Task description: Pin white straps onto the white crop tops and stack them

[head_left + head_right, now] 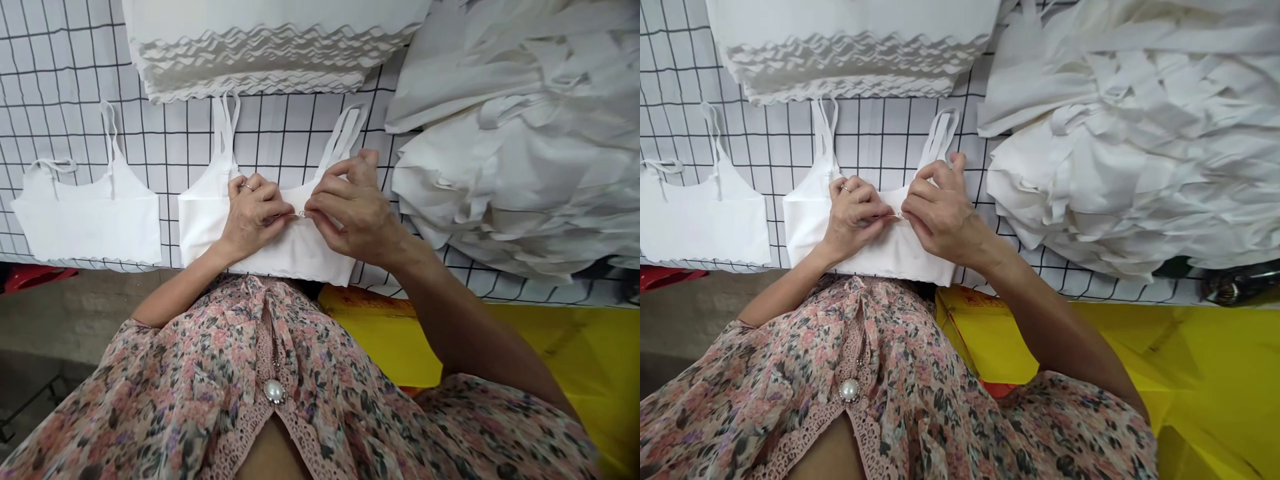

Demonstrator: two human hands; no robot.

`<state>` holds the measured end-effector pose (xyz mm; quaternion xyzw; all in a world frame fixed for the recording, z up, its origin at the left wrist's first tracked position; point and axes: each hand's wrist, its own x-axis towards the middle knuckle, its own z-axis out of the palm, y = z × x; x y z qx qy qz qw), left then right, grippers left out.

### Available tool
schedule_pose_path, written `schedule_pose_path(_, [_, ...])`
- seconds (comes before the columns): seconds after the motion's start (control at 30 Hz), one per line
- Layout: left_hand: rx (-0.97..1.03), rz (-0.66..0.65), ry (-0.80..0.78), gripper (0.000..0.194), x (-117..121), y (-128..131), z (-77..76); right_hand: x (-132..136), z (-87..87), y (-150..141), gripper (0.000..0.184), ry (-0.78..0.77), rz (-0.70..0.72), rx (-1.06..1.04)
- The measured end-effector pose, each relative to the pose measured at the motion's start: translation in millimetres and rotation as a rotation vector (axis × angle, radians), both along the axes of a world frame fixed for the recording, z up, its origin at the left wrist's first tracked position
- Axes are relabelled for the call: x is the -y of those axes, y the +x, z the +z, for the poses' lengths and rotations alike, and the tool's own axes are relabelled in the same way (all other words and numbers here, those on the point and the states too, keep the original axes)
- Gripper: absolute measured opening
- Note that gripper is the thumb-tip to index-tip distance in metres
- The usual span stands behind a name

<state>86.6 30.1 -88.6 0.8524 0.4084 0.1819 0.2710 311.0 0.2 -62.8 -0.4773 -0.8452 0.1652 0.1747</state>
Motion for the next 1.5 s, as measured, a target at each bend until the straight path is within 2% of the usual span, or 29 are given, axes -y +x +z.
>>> schedule_pose_path(0.17, [-0.01,-0.013,-0.018,0.022,-2,-2,-0.2,-19,12.8,-5,0.033,-0.037,0.162,0.132])
schedule_pose_path(0.3, [-0.01,-0.02,-0.043,0.02,-3,-2,2.7,-33,16.0,-3,0.038,-0.083,0.296,0.221])
schedule_pose_path(0.5, [-0.07,-0.034,-0.089,0.019,-6,-1,5.7,-46,19.4,-8,0.026,-0.167,0.417,0.231])
schedule_pose_path(0.6, [-0.07,-0.042,-0.091,0.019,-7,-1,6.6,-58,20.7,-6,0.027,-0.243,0.463,0.277])
schedule_pose_path(0.73, [-0.07,-0.035,-0.118,0.019,-9,-1,9.5,-90,21.8,18,0.029,-0.296,0.37,0.13])
schedule_pose_path(0.83, [-0.066,-0.02,-0.163,0.019,-10,0,13.5,-120,25.4,44,0.054,-0.293,0.288,0.04])
schedule_pose_path(0.93, [-0.085,-0.004,-0.204,0.018,-14,1,18.1,-147,25.8,64,0.069,-0.289,0.315,0.078])
schedule_pose_path(1.0, [-0.11,-0.004,-0.225,0.017,-17,3,20.9,-159,19.3,72,0.07,-0.272,0.313,0.08])
schedule_pose_path(1.1, [-0.124,-0.017,-0.26,0.016,-20,4,24.5,-167,1.8,76,0.068,-0.226,0.218,0.001])
schedule_pose_path(1.2, [-0.122,-0.016,-0.281,0.015,-23,3,26.9,-166,-8.1,75,0.066,-0.218,0.153,0.003])
schedule_pose_path(1.3, [-0.116,-0.02,-0.275,0.016,-23,0,28.1,-154,3.0,69,0.062,-0.126,0.103,0.03])
schedule_pose_path(1.4, [-0.105,-0.027,-0.264,0.018,-23,-2,28.9,-119,22.0,55,0.051,0.042,-0.046,-0.019])
schedule_pose_path(1.5, [-0.078,-0.027,-0.292,0.018,-22,-2,30.2,-67,24.2,34,0.039,0.065,-0.132,-0.067])
